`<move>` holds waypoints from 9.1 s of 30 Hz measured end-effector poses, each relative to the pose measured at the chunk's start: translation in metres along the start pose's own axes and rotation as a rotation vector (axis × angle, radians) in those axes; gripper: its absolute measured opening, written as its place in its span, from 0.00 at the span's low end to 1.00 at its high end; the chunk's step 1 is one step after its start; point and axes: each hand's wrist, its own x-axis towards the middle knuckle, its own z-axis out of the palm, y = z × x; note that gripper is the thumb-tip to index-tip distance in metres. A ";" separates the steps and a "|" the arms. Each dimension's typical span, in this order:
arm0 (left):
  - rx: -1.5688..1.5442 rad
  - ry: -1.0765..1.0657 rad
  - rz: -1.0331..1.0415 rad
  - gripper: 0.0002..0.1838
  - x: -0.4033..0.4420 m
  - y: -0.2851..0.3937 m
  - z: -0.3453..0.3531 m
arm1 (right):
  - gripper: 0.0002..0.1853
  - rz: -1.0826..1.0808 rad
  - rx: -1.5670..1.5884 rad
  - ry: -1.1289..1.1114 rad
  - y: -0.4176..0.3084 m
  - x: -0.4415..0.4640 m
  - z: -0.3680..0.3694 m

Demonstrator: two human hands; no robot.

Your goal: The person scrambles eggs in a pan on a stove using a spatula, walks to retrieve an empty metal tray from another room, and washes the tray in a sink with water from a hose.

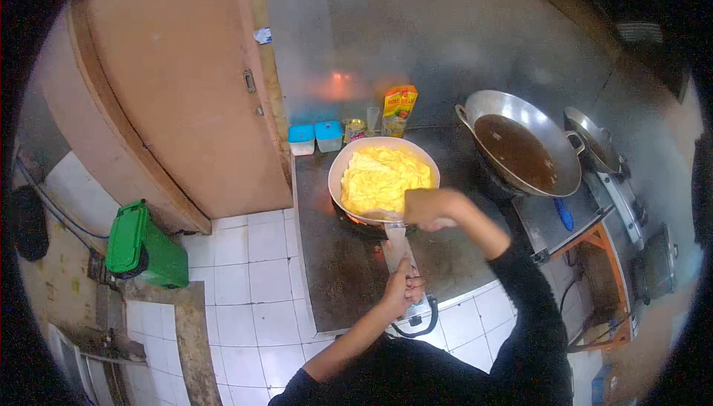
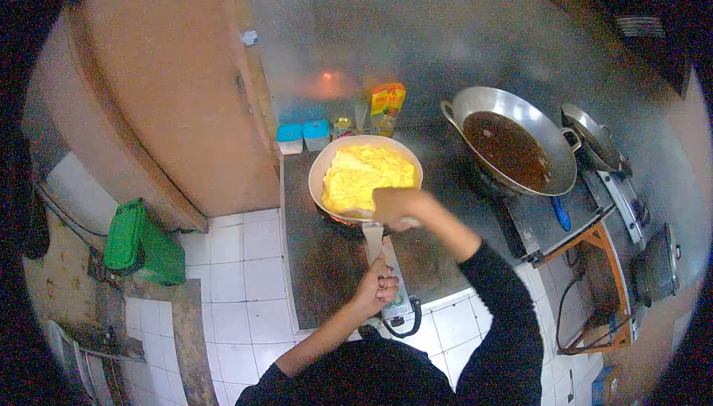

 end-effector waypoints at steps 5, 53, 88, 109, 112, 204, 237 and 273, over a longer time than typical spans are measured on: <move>0.019 0.031 -0.015 0.19 0.002 0.000 -0.001 | 0.15 0.103 0.060 0.333 -0.056 0.027 0.045; 0.027 -0.009 0.023 0.18 0.004 -0.002 -0.004 | 0.09 0.324 -0.166 0.729 -0.034 0.084 0.074; -0.123 -0.138 -0.019 0.21 0.000 -0.002 -0.002 | 0.12 0.382 -0.118 0.536 0.114 0.019 -0.003; -0.050 -0.054 -0.046 0.20 0.002 0.001 -0.003 | 0.15 0.332 -0.091 0.625 -0.025 0.016 0.069; -0.065 -0.062 -0.040 0.20 0.000 0.002 -0.003 | 0.21 0.317 -0.162 0.672 -0.021 -0.002 0.069; -0.104 -0.015 -0.007 0.20 0.002 -0.003 0.005 | 0.14 0.164 0.166 0.447 0.009 -0.014 0.061; -0.070 0.009 -0.056 0.19 -0.001 0.002 0.006 | 0.18 0.115 0.231 0.163 0.003 -0.046 0.013; -0.025 -0.036 0.018 0.21 0.008 -0.004 -0.002 | 0.15 0.290 -0.176 0.150 -0.010 -0.075 -0.062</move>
